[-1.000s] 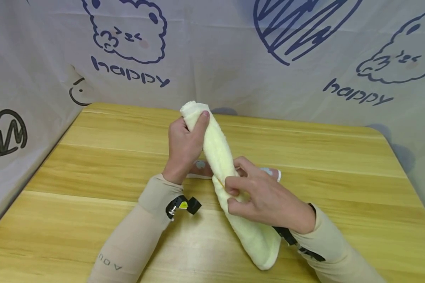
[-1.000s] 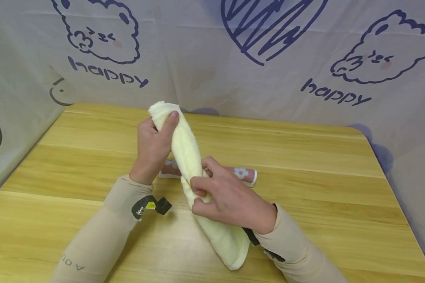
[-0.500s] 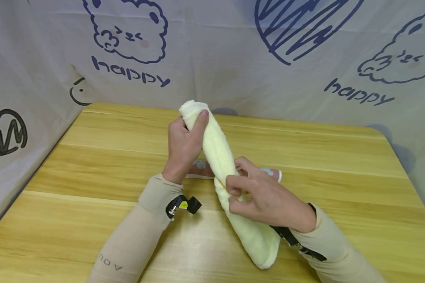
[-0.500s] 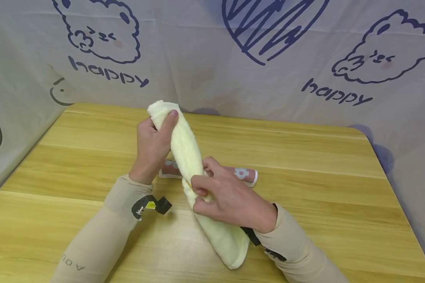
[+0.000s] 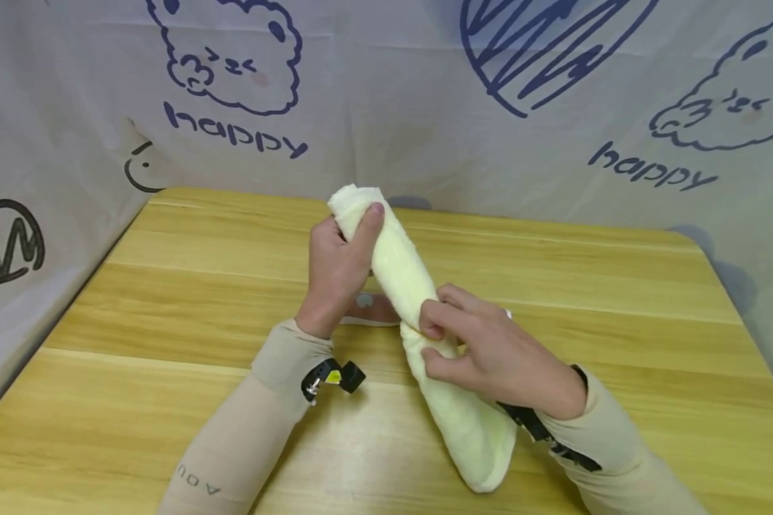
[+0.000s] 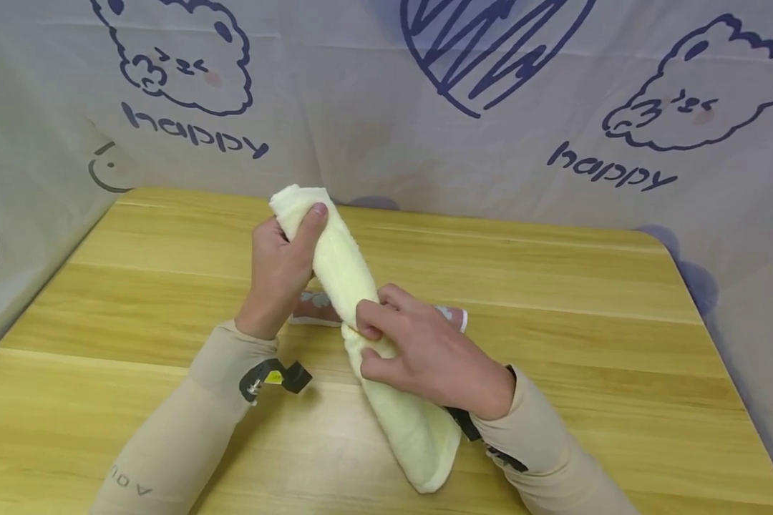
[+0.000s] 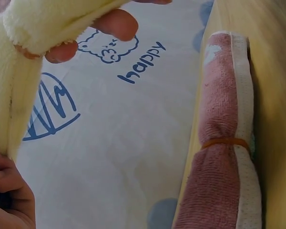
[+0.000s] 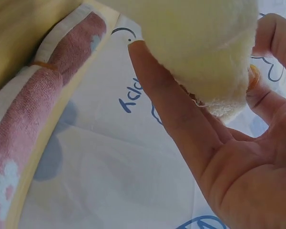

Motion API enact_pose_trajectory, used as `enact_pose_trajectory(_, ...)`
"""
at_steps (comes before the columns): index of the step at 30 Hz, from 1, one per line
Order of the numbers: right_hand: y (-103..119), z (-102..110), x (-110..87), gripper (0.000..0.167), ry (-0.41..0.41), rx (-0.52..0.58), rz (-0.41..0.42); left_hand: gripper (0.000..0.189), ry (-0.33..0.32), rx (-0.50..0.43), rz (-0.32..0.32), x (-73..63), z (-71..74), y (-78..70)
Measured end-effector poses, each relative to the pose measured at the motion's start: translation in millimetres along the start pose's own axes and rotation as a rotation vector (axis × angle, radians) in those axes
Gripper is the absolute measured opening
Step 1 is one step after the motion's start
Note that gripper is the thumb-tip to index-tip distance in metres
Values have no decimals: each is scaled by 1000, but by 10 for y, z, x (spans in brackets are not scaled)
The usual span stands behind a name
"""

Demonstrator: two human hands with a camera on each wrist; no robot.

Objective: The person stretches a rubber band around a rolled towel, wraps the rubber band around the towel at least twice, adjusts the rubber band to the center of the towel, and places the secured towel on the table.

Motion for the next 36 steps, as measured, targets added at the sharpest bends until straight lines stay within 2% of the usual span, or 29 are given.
enact_pose_trajectory(8, 19, 18, 27, 27, -5, -13, 19, 35, -4, 2, -22, -15, 24, 3)
enact_pose_trajectory(15, -17, 14, 56, 35, 58, 2, -80, 34, -21, -31, -35, -10, 44, -12)
enact_pose_trajectory(19, -28, 12, 57, 39, 72, 20, -106, 33, -35, -56, -32, -6, 45, -33)
enact_pose_trajectory(26, -83, -8, 68, 41, 93, 146, -185, 33, -38, -69, -23, -8, 43, -85)
enact_pose_trajectory(36, -170, -6, 75, 27, 117, 324, -238, 33, -30, -64, -3, -25, 22, -133)
Point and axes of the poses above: each hand's wrist, its own x-axis towards the middle knuckle, its own z-axis out of the back of the hand, y = z × x, the point moved 6 cm from there along x, towards the middle knuckle, and after that the axes turned 13 degrees about -z, right-handed, at the moved point
